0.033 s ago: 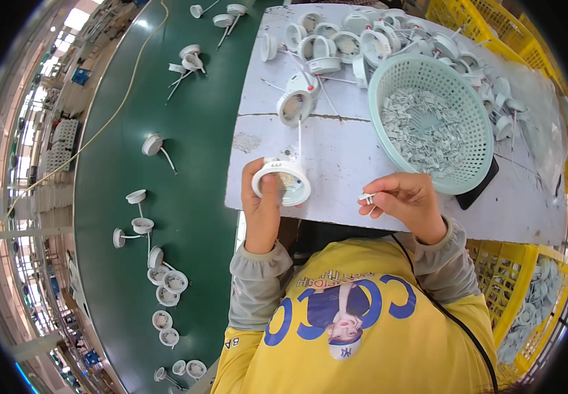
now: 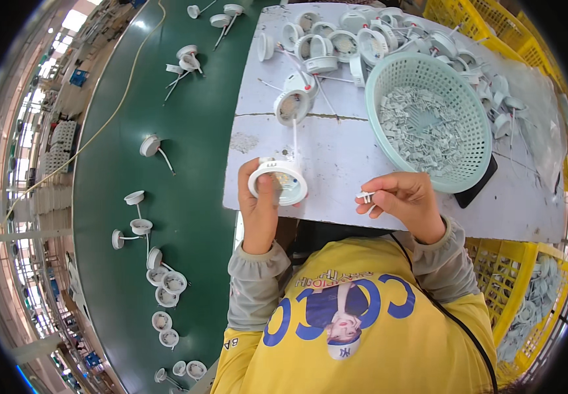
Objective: The person assembles LED light fixtures by picking circular light casings, taking plastic clips from a basket, and attaching the clips into the casing edges by hand before setting the assembled lights onto a conveyor belt.
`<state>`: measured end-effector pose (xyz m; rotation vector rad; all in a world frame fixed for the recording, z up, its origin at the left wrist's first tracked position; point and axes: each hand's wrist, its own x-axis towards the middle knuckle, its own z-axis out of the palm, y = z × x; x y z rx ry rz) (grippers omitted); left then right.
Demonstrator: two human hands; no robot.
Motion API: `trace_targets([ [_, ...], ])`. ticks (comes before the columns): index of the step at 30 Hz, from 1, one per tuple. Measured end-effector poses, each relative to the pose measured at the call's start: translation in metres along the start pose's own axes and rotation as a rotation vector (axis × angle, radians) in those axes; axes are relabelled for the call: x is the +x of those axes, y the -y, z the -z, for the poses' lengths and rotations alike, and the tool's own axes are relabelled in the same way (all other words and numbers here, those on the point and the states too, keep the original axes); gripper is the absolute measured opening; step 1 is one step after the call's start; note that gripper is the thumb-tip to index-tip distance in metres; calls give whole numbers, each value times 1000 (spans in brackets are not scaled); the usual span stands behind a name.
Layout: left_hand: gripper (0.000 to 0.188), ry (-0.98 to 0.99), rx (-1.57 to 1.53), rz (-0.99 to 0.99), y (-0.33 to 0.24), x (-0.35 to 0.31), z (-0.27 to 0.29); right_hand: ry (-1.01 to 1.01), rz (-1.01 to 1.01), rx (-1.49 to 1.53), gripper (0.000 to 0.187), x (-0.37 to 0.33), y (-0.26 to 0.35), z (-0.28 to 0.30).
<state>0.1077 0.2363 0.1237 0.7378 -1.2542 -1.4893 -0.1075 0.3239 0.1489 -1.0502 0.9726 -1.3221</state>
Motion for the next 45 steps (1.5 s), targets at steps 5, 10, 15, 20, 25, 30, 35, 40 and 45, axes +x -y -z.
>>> trace_targets([
  [5, 42, -17, 156, 80, -9, -1, 2, -51, -42, 92, 12, -5, -3, -3],
  [10, 30, -133, 288, -5, -1, -1, 5, -83, 110, -50, 9, -6, -11, -6],
  [15, 16, -143, 135, 52, -4, -4, 3, -89, 291, -267, 10, -7, -8, -7],
  [20, 12, -87, 28, 52, -6, -9, -6, -122, 347, -158, 11, -5, -16, -7],
  [25, 15, 39, 163, 98, -3, -14, -18, -81, 204, 58, 7, -2, -29, 0],
  [30, 16, 186, -22, 364, -13, -20, -38, -88, 137, -28, 5, 5, -37, -1],
  [35, 18, 322, 93, 453, -15, -23, -47, -85, 17, 11, 5, 10, -41, -6],
  [40, 17, 342, 112, 437, -14, -22, -48, -65, -28, -58, 11, 7, -41, -2],
  [45, 13, 212, 44, 278, -3, -27, -48, -57, -25, -127, 12, 4, -31, -6],
])
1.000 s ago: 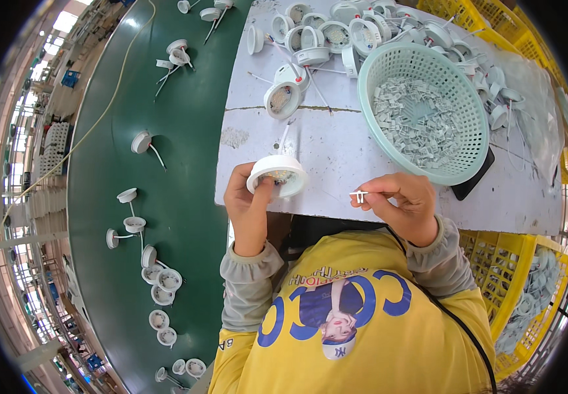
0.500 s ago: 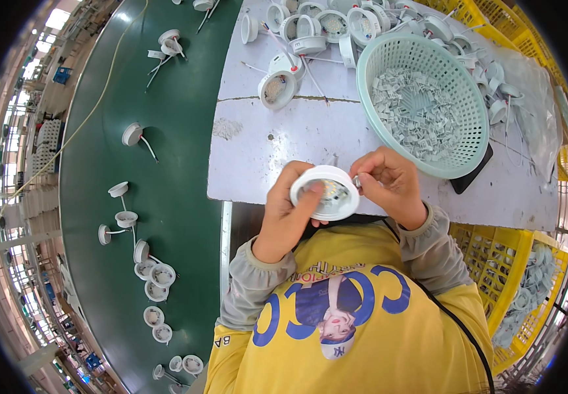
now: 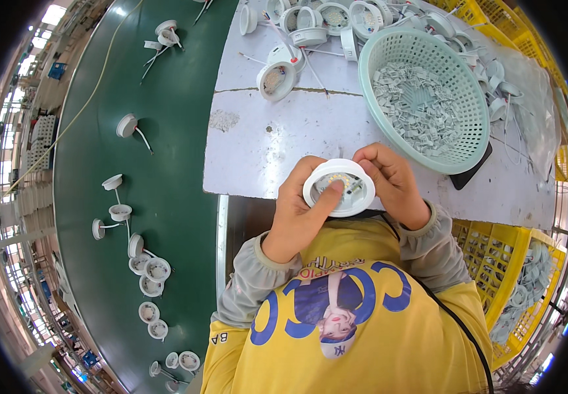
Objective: The person assembles LED light fixtures by picking circular light casings, taking plastic clips from a basket, and attaching the clips into the casing edges by hand before setting the assembled lights onto a conveyor belt.
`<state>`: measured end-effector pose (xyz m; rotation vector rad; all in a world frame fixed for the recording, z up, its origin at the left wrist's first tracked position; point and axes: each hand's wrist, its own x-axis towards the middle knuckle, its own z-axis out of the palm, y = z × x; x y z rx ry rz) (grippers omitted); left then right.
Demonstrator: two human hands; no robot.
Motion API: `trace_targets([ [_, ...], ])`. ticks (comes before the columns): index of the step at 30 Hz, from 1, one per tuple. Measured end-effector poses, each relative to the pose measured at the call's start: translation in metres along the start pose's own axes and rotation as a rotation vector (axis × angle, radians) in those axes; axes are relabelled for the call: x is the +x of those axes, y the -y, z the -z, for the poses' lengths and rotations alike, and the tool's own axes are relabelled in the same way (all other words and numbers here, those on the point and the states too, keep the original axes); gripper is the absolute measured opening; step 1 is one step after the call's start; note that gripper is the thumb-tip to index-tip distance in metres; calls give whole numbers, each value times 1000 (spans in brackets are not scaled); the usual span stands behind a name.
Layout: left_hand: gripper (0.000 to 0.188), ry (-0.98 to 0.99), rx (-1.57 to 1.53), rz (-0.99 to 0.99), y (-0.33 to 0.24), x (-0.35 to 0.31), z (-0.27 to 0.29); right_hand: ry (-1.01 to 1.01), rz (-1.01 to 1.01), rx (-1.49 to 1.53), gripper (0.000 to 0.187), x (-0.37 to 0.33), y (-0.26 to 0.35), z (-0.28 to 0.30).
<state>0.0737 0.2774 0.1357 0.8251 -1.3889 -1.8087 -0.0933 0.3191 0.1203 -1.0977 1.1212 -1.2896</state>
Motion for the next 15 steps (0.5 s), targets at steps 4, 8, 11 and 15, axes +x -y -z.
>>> trace_targets([
  [4, 12, -84, 184, -144, 3, 0, 10, -21, 118, -154, 11, 2, 6, -2],
  [8, 14, -133, 179, -114, -1, -3, 13, -80, 103, -100, 9, 1, 5, -4],
  [11, 21, -93, 15, -33, 2, -7, 18, -54, 35, -171, 8, 2, 9, -6],
  [15, 33, 6, 4, -23, 3, -10, 17, -76, 95, -211, 10, 2, 4, -11],
])
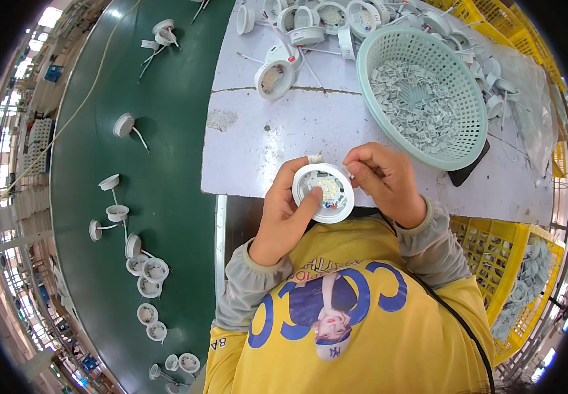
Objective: The person assembles LED light fixtures by picking circular light casings, taking plastic clips from a basket, and attaching the clips into the casing edges by hand before setting the assembled lights onto a conveyor belt.
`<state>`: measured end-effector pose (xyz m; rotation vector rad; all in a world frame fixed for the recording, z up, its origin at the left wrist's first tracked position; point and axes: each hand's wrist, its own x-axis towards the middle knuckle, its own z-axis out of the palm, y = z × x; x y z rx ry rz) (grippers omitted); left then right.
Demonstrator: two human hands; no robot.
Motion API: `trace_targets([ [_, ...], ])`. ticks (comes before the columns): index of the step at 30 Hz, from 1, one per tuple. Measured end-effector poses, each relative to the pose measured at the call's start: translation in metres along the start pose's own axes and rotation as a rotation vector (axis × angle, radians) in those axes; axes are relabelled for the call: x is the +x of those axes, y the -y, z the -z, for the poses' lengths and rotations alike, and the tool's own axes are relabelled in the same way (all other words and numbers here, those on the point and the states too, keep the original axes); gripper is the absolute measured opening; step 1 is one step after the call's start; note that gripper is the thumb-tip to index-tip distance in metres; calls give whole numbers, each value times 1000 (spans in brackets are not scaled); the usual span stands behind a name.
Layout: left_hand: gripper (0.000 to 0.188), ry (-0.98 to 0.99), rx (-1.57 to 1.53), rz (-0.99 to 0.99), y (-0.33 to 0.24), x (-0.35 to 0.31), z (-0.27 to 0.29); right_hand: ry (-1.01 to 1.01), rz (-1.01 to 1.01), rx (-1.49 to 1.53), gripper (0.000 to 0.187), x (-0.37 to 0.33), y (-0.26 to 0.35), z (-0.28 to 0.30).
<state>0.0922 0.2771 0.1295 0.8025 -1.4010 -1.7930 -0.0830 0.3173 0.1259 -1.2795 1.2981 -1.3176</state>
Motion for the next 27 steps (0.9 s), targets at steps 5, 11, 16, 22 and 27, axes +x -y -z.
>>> trace_targets([
  [5, 22, 39, 86, 80, 3, -1, 3, 68, 114, -172, 12, 2, 3, 0],
  [11, 15, 44, 79, 105, -1, 1, 0, 155, -26, 143, 15, -3, 7, 3],
  [16, 24, 31, 71, 78, -4, 1, -13, 168, -20, 65, 14, -1, 1, 9],
  [22, 35, -10, -39, 85, -11, 2, -22, 179, -17, 102, 13, -1, -4, 17],
  [27, 28, 76, 119, 93, -6, 2, -22, 204, -44, 184, 14, -4, -5, 21],
])
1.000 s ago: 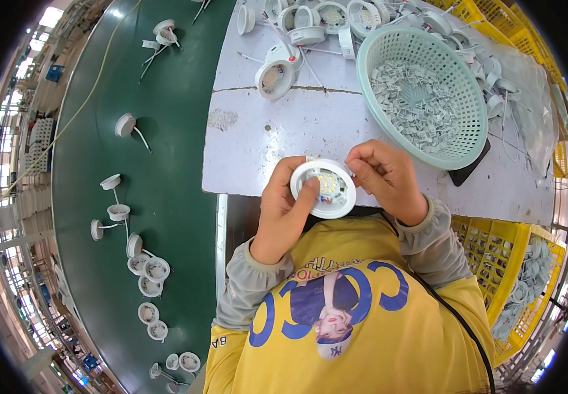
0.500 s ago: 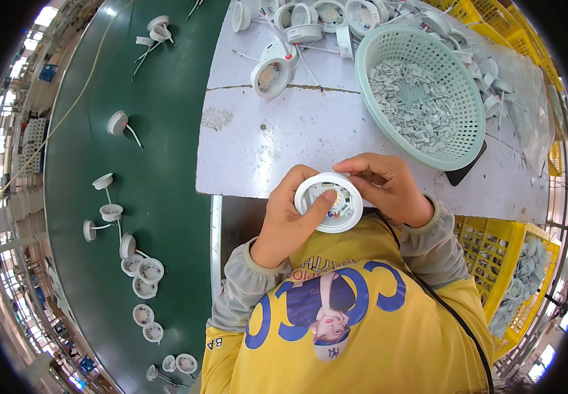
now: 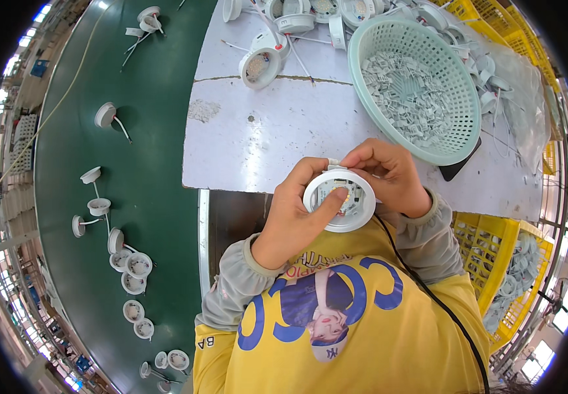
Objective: The person assembles LED light fixtures by picking circular light casings, taking plastic clips from a basket, and attaching the clips into the casing edges by hand before setting the assembled lights onto a conveyor belt.
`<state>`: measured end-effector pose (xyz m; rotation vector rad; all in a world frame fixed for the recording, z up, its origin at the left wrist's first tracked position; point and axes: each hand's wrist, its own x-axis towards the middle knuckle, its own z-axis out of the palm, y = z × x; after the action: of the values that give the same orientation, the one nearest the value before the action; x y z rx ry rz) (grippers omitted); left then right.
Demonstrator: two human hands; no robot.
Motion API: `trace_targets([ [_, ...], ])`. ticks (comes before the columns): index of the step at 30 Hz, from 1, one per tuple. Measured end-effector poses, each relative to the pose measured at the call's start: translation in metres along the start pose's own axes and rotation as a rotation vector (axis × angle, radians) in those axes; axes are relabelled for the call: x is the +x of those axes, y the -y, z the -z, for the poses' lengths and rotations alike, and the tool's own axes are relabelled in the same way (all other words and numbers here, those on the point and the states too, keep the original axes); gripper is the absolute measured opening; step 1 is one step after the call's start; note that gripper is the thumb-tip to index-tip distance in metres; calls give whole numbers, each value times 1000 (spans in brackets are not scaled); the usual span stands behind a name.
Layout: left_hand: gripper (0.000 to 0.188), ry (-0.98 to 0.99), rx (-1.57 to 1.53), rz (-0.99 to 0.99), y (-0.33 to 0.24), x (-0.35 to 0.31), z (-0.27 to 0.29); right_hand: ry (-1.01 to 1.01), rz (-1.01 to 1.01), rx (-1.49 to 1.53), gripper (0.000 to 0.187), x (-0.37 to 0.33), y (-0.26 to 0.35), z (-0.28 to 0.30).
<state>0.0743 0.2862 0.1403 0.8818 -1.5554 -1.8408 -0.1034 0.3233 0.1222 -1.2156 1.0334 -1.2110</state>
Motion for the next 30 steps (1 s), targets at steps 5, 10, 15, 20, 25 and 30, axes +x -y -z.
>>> trace_targets([
  [5, 28, 4, 40, -37, 3, 0, -1, 27, -13, 47, 11, 0, 0, 2],
  [10, 28, 1, 27, -34, 3, -1, -3, 29, -50, 96, 11, 0, -3, 4],
  [15, 28, 13, 50, -20, 4, -2, -1, 57, -52, 173, 10, -1, -4, 6],
  [20, 27, 3, 39, -43, 3, -2, -3, 83, -16, 176, 9, -2, -6, 7],
  [25, 24, -6, 44, -80, 0, -3, -5, 90, -68, 220, 10, -2, 1, 6],
  [30, 24, -5, 139, -93, 5, -4, -3, 167, -5, 216, 19, -2, 5, 9],
])
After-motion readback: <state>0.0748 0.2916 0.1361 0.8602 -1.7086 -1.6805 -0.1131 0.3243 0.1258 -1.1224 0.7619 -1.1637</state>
